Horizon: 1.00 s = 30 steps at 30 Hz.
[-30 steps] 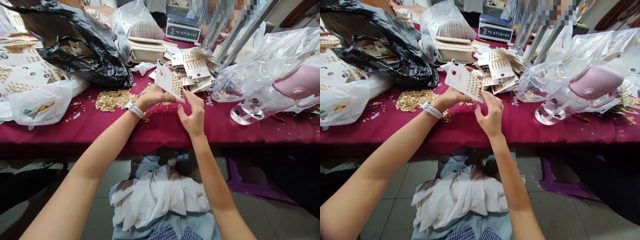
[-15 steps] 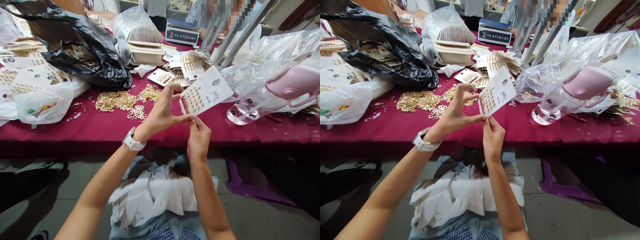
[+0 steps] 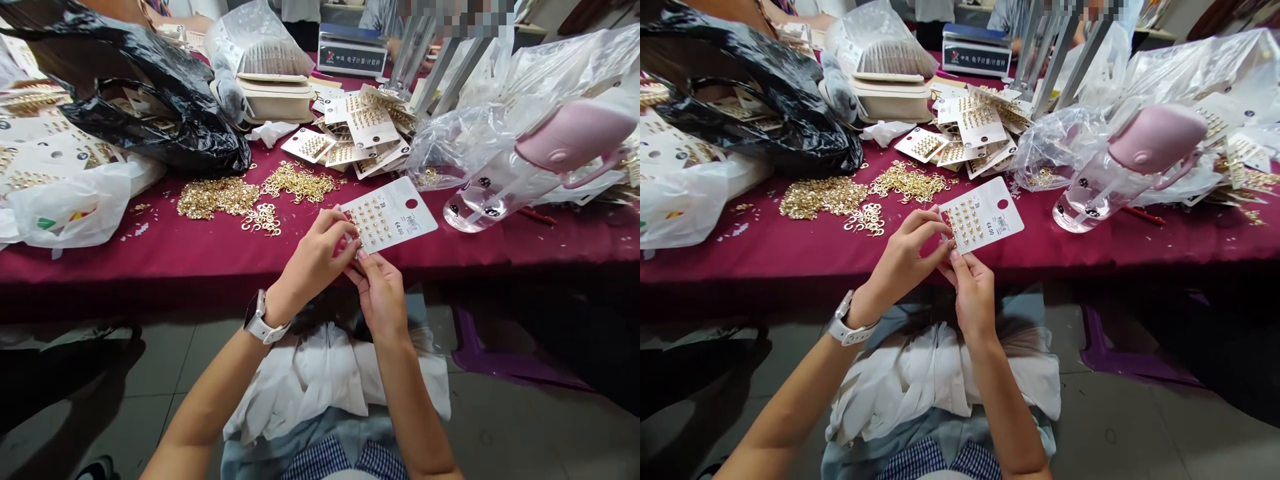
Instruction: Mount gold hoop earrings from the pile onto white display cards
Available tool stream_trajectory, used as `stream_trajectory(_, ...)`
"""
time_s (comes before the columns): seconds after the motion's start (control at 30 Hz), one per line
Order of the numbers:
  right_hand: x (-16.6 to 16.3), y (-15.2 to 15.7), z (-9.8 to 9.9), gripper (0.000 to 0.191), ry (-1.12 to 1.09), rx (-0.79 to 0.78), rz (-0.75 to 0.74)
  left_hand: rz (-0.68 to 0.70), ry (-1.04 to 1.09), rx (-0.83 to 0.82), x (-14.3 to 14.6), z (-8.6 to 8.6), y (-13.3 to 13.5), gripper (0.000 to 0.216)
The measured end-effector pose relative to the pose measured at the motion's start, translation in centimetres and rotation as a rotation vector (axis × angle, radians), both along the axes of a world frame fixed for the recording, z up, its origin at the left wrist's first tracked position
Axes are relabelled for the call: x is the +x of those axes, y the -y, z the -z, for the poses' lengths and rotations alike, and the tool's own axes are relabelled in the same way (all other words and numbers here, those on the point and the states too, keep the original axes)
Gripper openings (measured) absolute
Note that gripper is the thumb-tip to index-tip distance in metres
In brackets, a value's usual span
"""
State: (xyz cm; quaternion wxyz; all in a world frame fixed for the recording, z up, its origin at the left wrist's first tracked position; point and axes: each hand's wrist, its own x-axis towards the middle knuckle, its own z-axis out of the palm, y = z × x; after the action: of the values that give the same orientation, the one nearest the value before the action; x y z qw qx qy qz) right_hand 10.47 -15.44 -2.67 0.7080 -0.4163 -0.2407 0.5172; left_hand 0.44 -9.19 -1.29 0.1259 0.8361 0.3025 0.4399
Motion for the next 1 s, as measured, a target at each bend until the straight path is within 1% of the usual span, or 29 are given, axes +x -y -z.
stream_trajectory(0.07,0.1,-0.2,0.2,0.012,-0.003,0.001,-0.025,-0.04,-0.018,-0.018,0.0,-0.2,0.1,0.006)
stream_trajectory(0.17,0.0,-0.5,0.2,0.016,-0.006,-0.006,-0.042,-0.122,-0.015,-0.055,0.0,-0.4,0.3,0.016)
stream_trajectory(0.23,-0.1,-0.6,0.2,0.018,-0.005,-0.006,-0.049,-0.139,0.001,-0.057,0.0,-0.3,0.4,0.014)
stream_trajectory(0.33,-0.2,-0.6,0.0,0.015,0.001,0.006,-0.05,-0.109,0.027,-0.055,0.0,0.3,0.4,0.002)
stream_trajectory(0.47,-0.1,-0.5,0.0,0.018,0.035,-0.01,-0.062,-0.043,0.043,-0.073,-0.1,0.8,0.1,0.005)
stream_trajectory(0.6,0.0,-0.5,-0.1,0.021,0.099,-0.026,-0.1,0.001,0.02,-0.115,-0.6,0.4,-0.4,0.003)
stream_trajectory(0.7,0.3,-0.6,-0.3,0.02,0.104,-0.045,-0.121,0.014,-0.008,-0.136,-0.7,-0.1,-0.5,0.003)
stream_trajectory(0.77,0.8,-0.8,-0.6,0.018,0.09,-0.075,-0.175,0.005,-0.031,-0.14,-0.5,-0.2,-0.6,0.003)
stream_trajectory(0.83,1.6,-1.2,-1.1,0.017,0.072,-0.123,-0.281,-0.022,-0.056,-0.166,-0.1,-0.1,-0.9,0.006)
stream_trajectory(0.93,3.2,-1.9,-1.7,0.018,0.035,-0.212,-0.459,-0.064,-0.081,-0.257,0.4,0.1,-1.5,0.008)
stream_trajectory(1.0,4.1,-2.2,-1.9,0.018,0.028,-0.245,-0.548,-0.086,-0.089,-0.311,0.7,0.2,-1.9,0.006)
